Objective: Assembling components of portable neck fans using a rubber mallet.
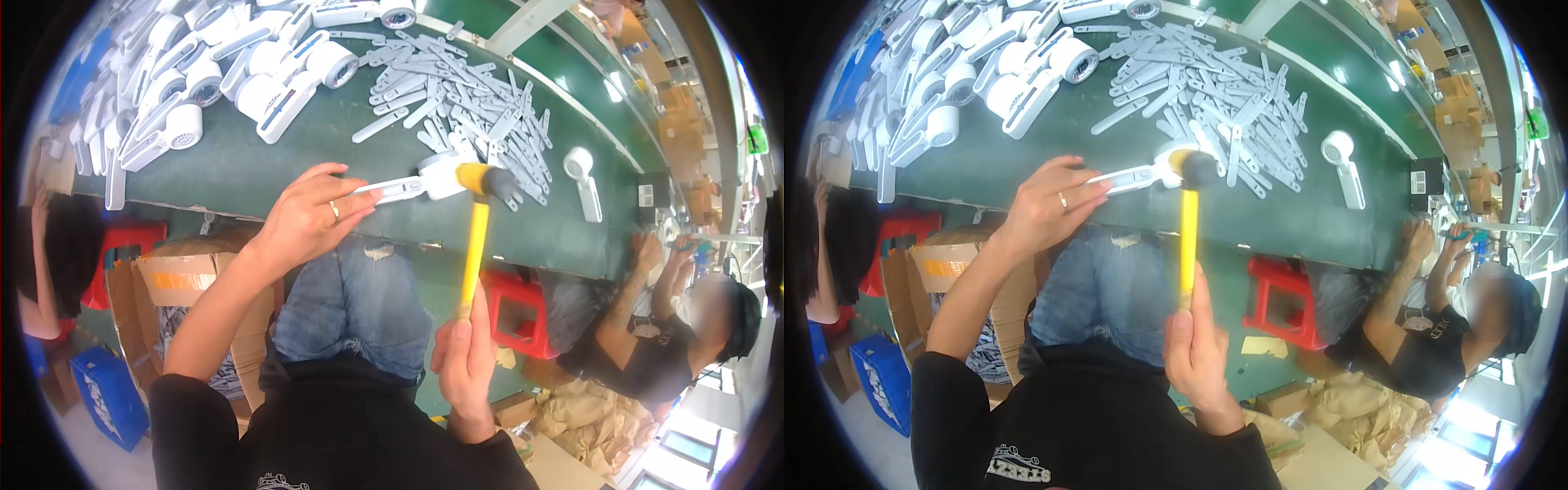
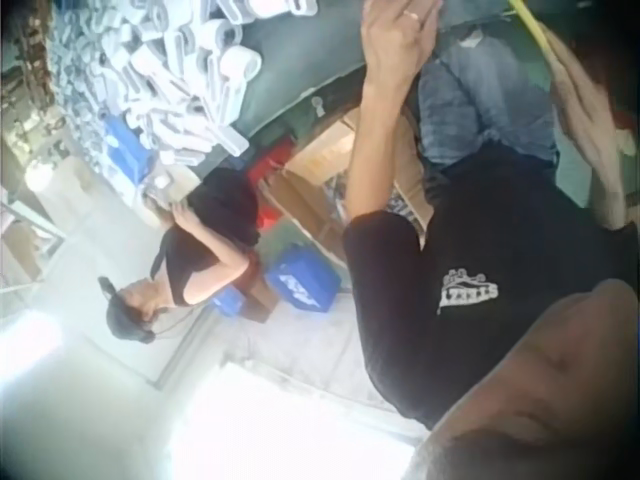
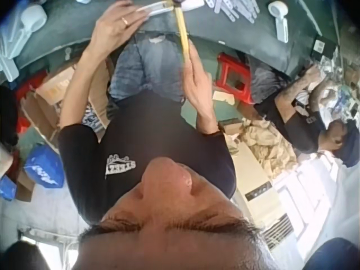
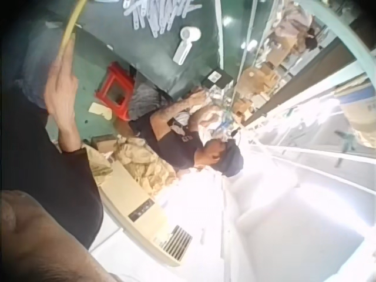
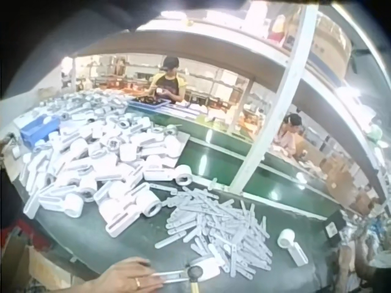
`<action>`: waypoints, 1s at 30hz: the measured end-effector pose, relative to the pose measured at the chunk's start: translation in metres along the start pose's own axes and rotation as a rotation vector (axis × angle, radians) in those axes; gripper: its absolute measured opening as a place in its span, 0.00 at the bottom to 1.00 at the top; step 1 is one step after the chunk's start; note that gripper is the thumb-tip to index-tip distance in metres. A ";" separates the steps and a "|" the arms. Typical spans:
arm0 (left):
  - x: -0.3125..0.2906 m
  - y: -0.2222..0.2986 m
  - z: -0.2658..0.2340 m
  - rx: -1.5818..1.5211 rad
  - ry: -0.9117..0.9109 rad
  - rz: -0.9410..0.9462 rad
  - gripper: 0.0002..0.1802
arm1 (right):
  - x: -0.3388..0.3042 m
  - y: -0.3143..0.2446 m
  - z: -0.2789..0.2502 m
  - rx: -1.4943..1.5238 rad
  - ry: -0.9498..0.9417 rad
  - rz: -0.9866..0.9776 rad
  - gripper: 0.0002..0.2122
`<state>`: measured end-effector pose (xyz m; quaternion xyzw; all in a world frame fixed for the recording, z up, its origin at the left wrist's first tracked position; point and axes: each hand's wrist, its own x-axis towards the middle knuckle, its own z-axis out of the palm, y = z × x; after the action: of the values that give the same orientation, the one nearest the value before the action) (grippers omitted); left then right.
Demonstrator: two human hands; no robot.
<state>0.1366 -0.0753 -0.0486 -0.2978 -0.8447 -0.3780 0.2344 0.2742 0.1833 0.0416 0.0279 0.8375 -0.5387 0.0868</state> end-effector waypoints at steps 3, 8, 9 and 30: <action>0.001 0.000 0.004 -0.013 0.007 0.003 0.16 | 0.016 0.031 0.005 -0.337 -0.025 -0.066 0.27; -0.007 -0.007 0.007 -0.104 0.000 -0.143 0.35 | -0.007 -0.007 -0.008 0.001 -0.049 -0.126 0.27; -0.007 -0.003 0.006 -0.103 0.004 -0.144 0.35 | -0.006 -0.001 -0.005 -0.051 -0.044 -0.123 0.27; -0.004 0.006 0.003 -0.101 -0.142 -0.499 0.67 | 0.012 0.014 0.014 -0.285 -0.193 -0.225 0.25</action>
<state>0.1435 -0.0708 -0.0502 -0.1175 -0.8863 -0.4441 0.0590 0.2655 0.1760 0.0215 -0.1300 0.8910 -0.4212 0.1088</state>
